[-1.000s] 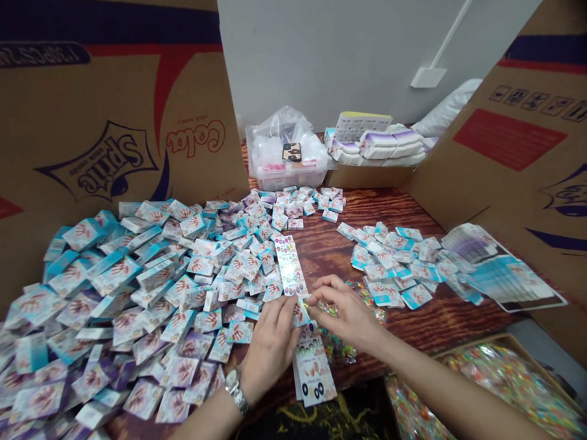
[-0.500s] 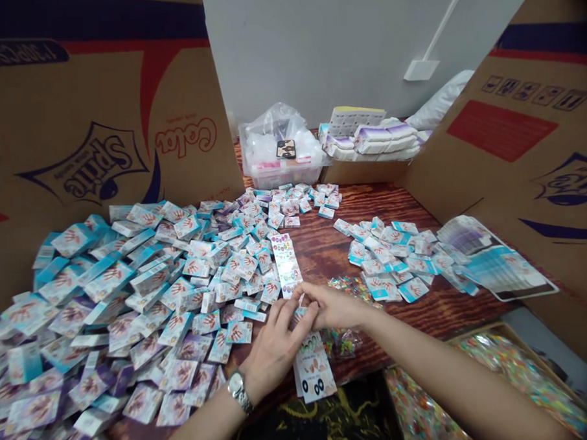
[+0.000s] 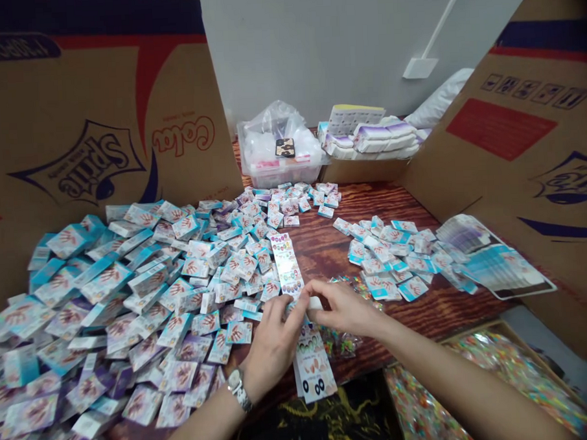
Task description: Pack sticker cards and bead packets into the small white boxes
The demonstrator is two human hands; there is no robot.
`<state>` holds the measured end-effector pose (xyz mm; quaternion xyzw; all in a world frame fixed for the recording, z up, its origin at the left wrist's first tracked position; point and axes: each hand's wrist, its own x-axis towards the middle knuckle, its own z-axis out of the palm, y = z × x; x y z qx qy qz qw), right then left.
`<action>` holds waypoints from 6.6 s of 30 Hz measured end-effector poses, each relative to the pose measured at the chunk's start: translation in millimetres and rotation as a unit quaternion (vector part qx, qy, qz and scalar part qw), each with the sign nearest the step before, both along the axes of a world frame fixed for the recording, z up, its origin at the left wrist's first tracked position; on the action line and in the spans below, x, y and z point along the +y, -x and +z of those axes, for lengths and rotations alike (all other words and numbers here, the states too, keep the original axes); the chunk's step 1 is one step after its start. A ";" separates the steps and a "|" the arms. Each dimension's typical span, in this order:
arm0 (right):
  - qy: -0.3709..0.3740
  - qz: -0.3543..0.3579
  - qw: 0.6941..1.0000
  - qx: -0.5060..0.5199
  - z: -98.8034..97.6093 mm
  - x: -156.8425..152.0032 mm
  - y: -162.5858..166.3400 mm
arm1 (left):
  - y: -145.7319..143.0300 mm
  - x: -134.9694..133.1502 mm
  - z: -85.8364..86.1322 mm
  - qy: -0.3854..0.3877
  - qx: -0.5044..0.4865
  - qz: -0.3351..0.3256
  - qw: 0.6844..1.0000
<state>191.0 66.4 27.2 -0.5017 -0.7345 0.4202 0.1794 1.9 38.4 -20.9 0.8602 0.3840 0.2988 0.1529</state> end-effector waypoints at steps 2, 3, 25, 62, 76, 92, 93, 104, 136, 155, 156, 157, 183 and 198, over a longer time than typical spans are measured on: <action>-0.011 0.004 1.000 -0.011 2.2 -0.1 0.7 | -0.6 0.0 0.7 0.003 0.003 -0.005 1.000; -0.019 0.000 1.000 -0.004 2.9 -0.9 -0.3 | -0.4 0.3 1.3 0.016 -0.001 -0.004 1.000; -0.008 -0.231 0.947 0.222 -23.0 -31.3 23.9 | -2.3 -2.3 2.9 0.029 0.000 0.039 0.999; -0.188 0.183 0.946 -0.190 -87.8 42.5 -8.2 | 64.9 96.9 50.8 -0.154 0.125 0.202 0.959; -0.301 0.058 0.944 -0.123 -82.3 20.6 -3.7 | 6.5 -22.9 12.3 0.618 -0.305 0.012 0.725; -0.197 -0.052 0.977 0.062 14.6 -26.8 -5.9 | -3.4 -3.5 31.6 0.498 -0.310 -0.044 0.809; -0.198 -0.078 0.975 0.056 11.3 -21.1 -5.2 | -2.6 -5.3 31.8 0.481 -0.280 -0.069 0.828; -0.456 0.085 0.878 -0.117 -19.7 -47.2 13.9 | -5.8 -5.0 18.9 0.663 -0.524 -0.014 0.535; -0.114 -0.246 0.962 0.017 -94.8 -27.3 -105.6 | -145.5 85.1 -54.0 0.192 0.223 -0.177 0.939; -0.220 -0.481 0.847 -0.054 -103.1 -27.9 -227.6 | -179.9 75.4 -40.5 0.071 0.208 -0.272 0.937; -0.232 -0.492 0.836 -0.067 -103.8 -16.0 -245.2 | -187.5 78.7 -41.5 0.057 0.204 -0.270 0.939; -0.238 -0.493 0.833 -0.078 -104.5 -4.2 -260.6 | -195.2 81.9 -43.2 0.041 0.203 -0.272 0.940; -0.188 -0.169 0.961 -0.110 -119.8 72.6 -150.1 | -126.9 114.8 -11.2 0.049 0.317 -0.127 0.939; -0.231 -0.232 0.941 -0.089 -92.7 100.7 -158.8 | -145.8 244.6 -53.4 0.021 0.327 -0.046 0.944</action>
